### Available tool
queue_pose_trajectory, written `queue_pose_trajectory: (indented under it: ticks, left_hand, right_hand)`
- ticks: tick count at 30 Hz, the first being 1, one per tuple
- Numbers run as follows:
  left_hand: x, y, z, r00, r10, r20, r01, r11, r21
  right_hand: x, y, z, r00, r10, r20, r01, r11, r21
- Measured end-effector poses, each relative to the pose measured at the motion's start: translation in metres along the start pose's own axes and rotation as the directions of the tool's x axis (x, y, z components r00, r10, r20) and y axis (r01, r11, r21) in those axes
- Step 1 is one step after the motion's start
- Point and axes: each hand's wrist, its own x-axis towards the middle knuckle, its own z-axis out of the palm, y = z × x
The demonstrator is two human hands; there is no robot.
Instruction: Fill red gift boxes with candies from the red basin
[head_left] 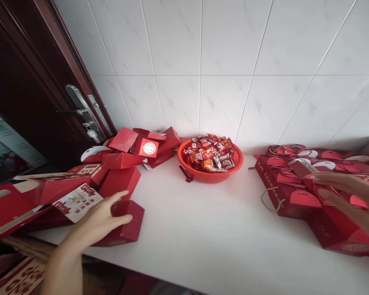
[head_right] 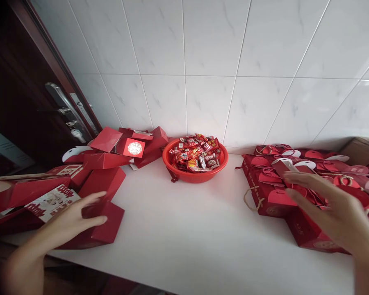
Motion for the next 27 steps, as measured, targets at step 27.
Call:
queue_pose_trajectory:
  ticks: [27]
  left_hand:
    - [0.069,0.15,0.074,0.808,0.586,-0.055,-0.555,0.728,-0.401]
  right_hand:
    - [0.007,-0.108,0.22,0.882,-0.424,0.204,0.117,0.618,0.778]
